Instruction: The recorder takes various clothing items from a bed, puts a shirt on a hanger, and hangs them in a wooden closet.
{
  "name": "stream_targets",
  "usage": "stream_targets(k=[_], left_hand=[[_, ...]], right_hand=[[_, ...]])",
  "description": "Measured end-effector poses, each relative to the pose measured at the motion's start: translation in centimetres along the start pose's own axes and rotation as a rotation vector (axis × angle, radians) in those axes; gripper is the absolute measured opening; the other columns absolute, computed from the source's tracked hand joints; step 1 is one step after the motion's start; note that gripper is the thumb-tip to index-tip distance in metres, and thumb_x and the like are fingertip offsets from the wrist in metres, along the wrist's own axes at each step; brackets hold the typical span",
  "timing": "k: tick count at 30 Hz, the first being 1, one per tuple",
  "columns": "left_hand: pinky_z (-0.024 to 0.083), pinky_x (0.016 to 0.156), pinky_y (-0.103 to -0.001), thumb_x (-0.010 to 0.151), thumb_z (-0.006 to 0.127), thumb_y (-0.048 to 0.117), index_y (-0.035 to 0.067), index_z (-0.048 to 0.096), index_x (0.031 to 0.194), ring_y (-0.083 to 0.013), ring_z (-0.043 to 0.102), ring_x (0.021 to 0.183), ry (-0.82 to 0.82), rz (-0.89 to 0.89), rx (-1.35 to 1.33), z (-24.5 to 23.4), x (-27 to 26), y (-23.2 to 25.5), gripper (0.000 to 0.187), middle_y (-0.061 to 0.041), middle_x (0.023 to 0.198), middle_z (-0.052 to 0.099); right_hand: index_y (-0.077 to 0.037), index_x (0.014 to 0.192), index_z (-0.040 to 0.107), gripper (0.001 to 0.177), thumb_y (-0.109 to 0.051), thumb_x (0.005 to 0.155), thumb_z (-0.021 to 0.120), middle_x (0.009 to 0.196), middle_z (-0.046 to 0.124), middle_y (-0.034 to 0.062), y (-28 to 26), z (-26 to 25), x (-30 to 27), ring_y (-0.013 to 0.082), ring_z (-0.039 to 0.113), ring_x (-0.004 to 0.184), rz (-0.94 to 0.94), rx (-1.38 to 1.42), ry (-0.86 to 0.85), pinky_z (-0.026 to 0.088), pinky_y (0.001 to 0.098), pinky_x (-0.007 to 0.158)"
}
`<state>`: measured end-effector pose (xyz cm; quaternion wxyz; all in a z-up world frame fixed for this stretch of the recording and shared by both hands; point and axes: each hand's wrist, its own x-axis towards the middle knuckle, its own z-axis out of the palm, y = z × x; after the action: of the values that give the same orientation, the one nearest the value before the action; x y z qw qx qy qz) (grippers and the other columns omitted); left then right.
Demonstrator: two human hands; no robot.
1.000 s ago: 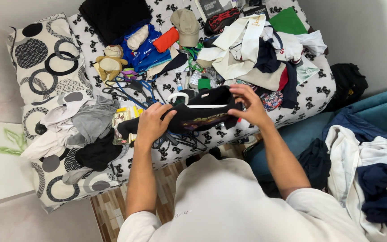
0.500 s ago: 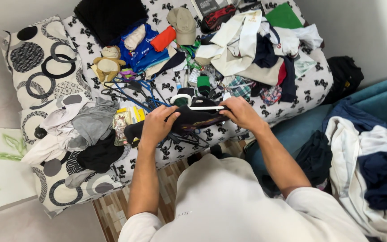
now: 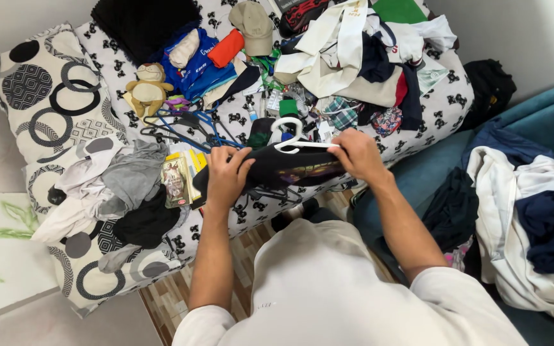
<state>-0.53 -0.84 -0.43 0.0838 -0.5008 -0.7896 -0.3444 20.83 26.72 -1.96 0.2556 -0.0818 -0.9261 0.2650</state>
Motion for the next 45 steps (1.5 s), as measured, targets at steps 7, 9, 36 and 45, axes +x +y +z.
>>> stream_targets(k=[7,9,36,45], left_hand=[[0.041,0.080,-0.045,0.092,0.078,0.027,0.005,0.069,0.096,-0.0306,0.059,0.086,0.019,-0.051,-0.020,-0.1,-1.2,-2.7,0.024,-0.010,0.089,0.064],[0.044,0.078,-0.043,0.093,0.077,0.026,0.001,0.065,0.095,-0.0331,0.059,0.085,0.067,-0.129,-0.180,0.3,-1.4,-2.9,0.028,-0.013,0.088,0.063],[0.046,0.074,-0.039,0.100,0.071,0.024,0.001,0.056,0.103,-0.0306,0.055,0.081,0.265,-0.155,-0.407,0.5,-0.1,-5.2,0.028,-0.013,0.092,0.053],[0.045,0.076,-0.036,0.104,0.070,0.036,0.001,0.055,0.101,-0.0256,0.053,0.083,0.360,-0.106,-0.394,-0.4,1.8,-4.2,0.038,-0.009,0.090,0.053]], right_hand=[[-0.001,0.099,0.065,0.018,-0.017,0.096,0.071,0.094,0.064,0.0163,0.2,-1.8,-0.4,0.0366,0.063,0.089,-0.006,0.076,0.031,0.050,0.0444,0.078],[-0.001,0.101,0.066,0.016,-0.015,0.096,0.072,0.094,0.064,0.0139,0.2,-2.1,-0.3,0.0336,0.064,0.087,0.048,0.173,0.006,0.051,0.0411,0.078],[-0.007,0.113,0.068,0.038,-0.017,0.082,0.086,0.112,0.061,0.0134,-4.1,-6.5,4.2,0.0352,0.061,0.105,-0.157,-0.138,0.383,0.050,0.0455,0.096],[-0.012,0.113,0.076,0.015,-0.015,0.099,0.082,0.113,0.068,0.0071,2.4,-4.9,3.1,0.0231,0.071,0.097,0.452,0.065,0.355,0.059,0.0307,0.079]])
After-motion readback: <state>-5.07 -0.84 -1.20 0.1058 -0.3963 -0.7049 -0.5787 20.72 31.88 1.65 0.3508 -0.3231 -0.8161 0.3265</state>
